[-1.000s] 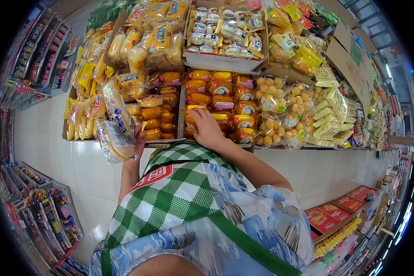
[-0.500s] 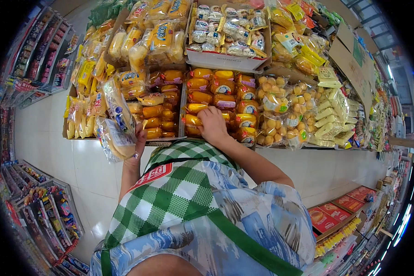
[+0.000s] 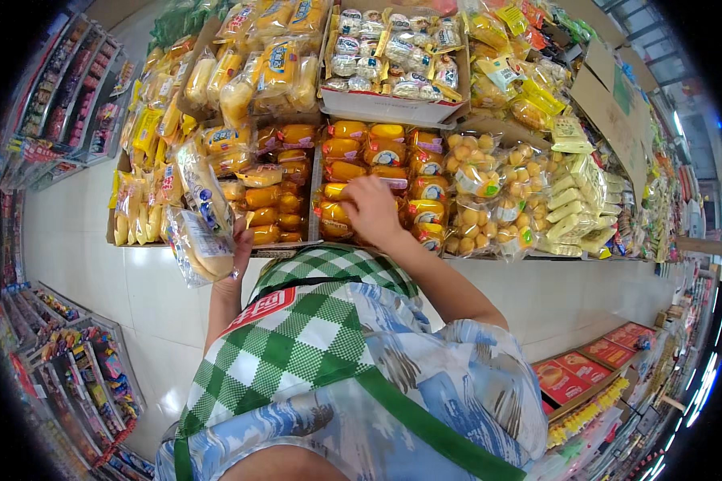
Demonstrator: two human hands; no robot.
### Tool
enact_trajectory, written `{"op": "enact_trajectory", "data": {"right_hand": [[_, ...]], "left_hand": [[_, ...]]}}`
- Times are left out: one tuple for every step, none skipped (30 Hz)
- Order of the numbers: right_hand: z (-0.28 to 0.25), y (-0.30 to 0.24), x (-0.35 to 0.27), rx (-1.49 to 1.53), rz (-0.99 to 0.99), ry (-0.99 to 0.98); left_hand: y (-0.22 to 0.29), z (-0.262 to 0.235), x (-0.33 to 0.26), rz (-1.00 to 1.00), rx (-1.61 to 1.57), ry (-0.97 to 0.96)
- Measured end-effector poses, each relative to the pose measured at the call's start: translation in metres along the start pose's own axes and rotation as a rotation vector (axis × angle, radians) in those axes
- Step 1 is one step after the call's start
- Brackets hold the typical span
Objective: The person arranges various packaged snacks on a store shelf. They pick up items like crackers and bread, move them around, and place them into cardboard boxes or directly onto the shelf display.
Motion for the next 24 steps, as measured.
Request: {"op": "enact_trajectory", "data": {"right_hand": [[-0.011, 0.010, 0.007, -0.033, 0.024, 0.039], [-0.021, 0.020, 0.012, -0.065, 0.048, 0.077], [-0.024, 0.033, 0.014, -0.148, 0.072, 0.039], [-0.028, 0.046, 0.014, -0.232, 0.095, 0.003], [-0.028, 0.056, 0.013, -0.315, 0.118, -0.034], [-0.026, 0.057, 0.014, -0.341, 0.108, -0.048], [-0.024, 0.057, 0.015, -0.367, 0.098, -0.062], [-0.023, 0.057, 0.016, -0.393, 0.087, -0.076], [-0.021, 0.055, 0.019, -0.382, 0.100, -0.089], [-0.020, 0.052, 0.023, -0.370, 0.112, -0.103], [-0.020, 0.051, 0.026, -0.359, 0.124, -0.116], [-0.019, 0.054, 0.028, -0.357, 0.103, -0.107], [-0.019, 0.059, 0.027, -0.355, 0.083, -0.098], [-0.020, 0.062, 0.027, -0.354, 0.063, -0.089], [-0.026, 0.062, 0.027, -0.322, 0.064, -0.046], [-0.033, 0.061, 0.026, -0.291, 0.066, -0.002], [-0.041, 0.060, 0.025, -0.260, 0.069, 0.041], [-0.053, 0.059, 0.023, -0.178, 0.119, 0.133], [-0.066, 0.057, 0.021, -0.096, 0.170, 0.224], [-0.076, 0.060, 0.019, -0.014, 0.222, 0.315], [-0.083, 0.069, 0.013, 0.123, 0.253, 0.386], [-0.082, 0.081, 0.008, 0.351, 0.360, 0.438], [-0.079, 0.092, 0.001, 0.579, 0.466, 0.488], [-0.073, 0.103, -0.007, 0.809, 0.567, 0.538]], "left_hand": [[0.000, -0.004, 0.000, 0.007, -0.005, 0.007], [0.000, -0.008, -0.001, 0.014, -0.010, 0.015], [0.000, -0.010, 0.001, 0.009, -0.028, -0.018], [-0.001, -0.012, 0.003, 0.005, -0.045, -0.053], [-0.001, -0.012, 0.004, 0.001, -0.063, -0.088], [-0.002, -0.011, 0.005, -0.003, -0.052, -0.061], [-0.002, -0.008, 0.005, -0.006, -0.041, -0.034], [-0.002, -0.007, 0.005, -0.009, -0.030, -0.007], [-0.002, -0.007, 0.006, -0.009, -0.035, -0.015], [-0.002, -0.008, 0.006, -0.009, -0.040, -0.023], [-0.002, -0.009, 0.006, -0.009, -0.046, -0.031], [-0.001, -0.006, 0.006, -0.001, -0.031, -0.014], [-0.001, 0.000, 0.004, 0.008, -0.016, 0.003], [0.000, 0.003, 0.003, 0.015, -0.001, 0.020], [0.000, 0.000, 0.002, 0.015, -0.004, 0.023], [0.000, -0.003, 0.002, 0.013, -0.006, 0.026], [0.000, -0.007, 0.002, 0.011, -0.008, 0.028], [0.000, -0.011, 0.003, 0.009, -0.021, 0.031], [0.001, -0.015, 0.004, 0.007, -0.034, 0.033], [0.000, -0.019, 0.005, 0.004, -0.047, 0.036], [0.000, -0.013, 0.005, 0.015, -0.038, 0.002], [0.000, -0.005, 0.004, 0.026, -0.030, -0.032], [0.000, 0.001, 0.004, 0.037, -0.021, -0.066], [-0.001, 0.001, 0.004, 0.034, -0.033, -0.082]]}}
Point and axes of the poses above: each hand's wrist, its own x-axis towards the middle knuckle, its own z-axis out of the palm, y = z × x, the point moved 7 cm from there along x, towards the middle knuckle, and after that the axes turned 6 degrees about x, right-handed, at the moved point
